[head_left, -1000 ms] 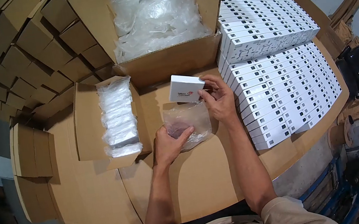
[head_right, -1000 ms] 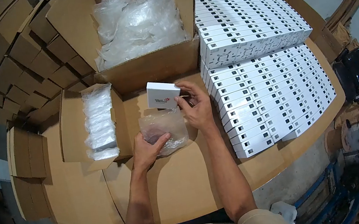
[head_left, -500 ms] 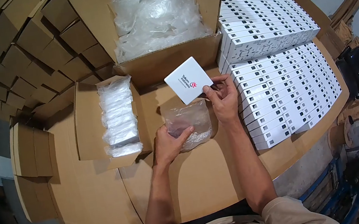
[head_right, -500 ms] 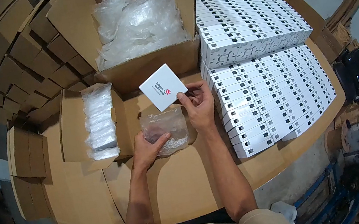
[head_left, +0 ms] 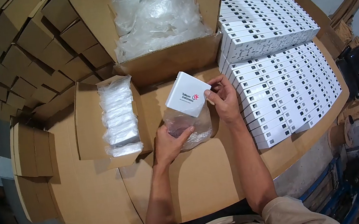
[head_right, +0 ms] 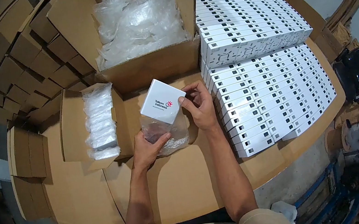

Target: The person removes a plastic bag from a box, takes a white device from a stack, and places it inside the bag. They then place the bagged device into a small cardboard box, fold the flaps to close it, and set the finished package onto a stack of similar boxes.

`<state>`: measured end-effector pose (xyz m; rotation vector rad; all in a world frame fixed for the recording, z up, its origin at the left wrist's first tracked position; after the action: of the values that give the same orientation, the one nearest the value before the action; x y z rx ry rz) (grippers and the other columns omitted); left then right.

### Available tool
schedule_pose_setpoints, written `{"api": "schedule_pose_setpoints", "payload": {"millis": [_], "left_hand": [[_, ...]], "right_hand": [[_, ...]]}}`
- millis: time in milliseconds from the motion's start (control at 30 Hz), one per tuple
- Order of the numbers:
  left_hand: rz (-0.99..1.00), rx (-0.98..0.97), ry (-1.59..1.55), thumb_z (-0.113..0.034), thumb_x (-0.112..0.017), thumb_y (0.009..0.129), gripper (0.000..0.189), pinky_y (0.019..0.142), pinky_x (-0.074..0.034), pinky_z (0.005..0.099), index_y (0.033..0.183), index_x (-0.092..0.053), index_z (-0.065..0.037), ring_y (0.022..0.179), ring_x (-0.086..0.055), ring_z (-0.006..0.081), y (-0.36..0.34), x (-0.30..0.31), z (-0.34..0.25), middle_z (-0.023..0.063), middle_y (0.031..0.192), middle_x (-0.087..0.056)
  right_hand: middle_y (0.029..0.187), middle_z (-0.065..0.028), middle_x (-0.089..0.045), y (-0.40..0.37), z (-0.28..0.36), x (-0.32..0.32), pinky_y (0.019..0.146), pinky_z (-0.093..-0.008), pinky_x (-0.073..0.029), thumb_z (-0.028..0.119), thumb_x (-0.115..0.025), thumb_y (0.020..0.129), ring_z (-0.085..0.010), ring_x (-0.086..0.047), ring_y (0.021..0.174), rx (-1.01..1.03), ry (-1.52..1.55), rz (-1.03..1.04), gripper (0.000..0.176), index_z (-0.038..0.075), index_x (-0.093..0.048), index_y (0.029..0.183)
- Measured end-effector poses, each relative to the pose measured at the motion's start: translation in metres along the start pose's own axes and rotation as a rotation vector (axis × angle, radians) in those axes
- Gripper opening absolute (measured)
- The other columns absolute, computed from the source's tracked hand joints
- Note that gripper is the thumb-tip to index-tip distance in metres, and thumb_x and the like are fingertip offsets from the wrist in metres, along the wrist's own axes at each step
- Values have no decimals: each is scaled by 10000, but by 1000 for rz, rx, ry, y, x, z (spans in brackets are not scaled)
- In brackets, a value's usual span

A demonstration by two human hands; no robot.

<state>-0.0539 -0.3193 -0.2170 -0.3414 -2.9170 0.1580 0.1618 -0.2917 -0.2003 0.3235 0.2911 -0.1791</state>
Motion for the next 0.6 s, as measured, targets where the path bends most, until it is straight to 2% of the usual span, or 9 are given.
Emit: {"api": "schedule_pose_setpoints", "payload": {"millis": [367, 600], "left_hand": [[4, 20, 53, -220, -880, 819, 406, 850, -569, 355, 1104, -743, 35, 916, -742, 199, -1, -1, -1, 131, 1006, -785], [21, -15, 28, -215, -875, 825, 420, 874, -561, 351, 1134, -730, 30, 940, -735, 197, 1, -2, 3, 129, 1030, -781]], "right_hand": [[962, -21, -572, 1, -7, 6, 762, -240, -460, 36, -681, 873, -87, -543, 851, -41, 44, -14, 246, 30, -568, 1092], [956, -17, -566, 0, -3, -1, 779, -247, -454, 7, -676, 871, -93, -540, 855, 16, -77, 20, 253, 26, -567, 1099]]}}
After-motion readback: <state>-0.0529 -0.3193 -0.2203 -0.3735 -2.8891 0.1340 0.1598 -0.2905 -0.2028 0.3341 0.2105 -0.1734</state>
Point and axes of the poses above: each hand's wrist, its own y-axis towards the middle knuckle, its own x-axis out of the back of the hand, z = x × y, the point moved 3 cm from there along y, towards the middle knuckle
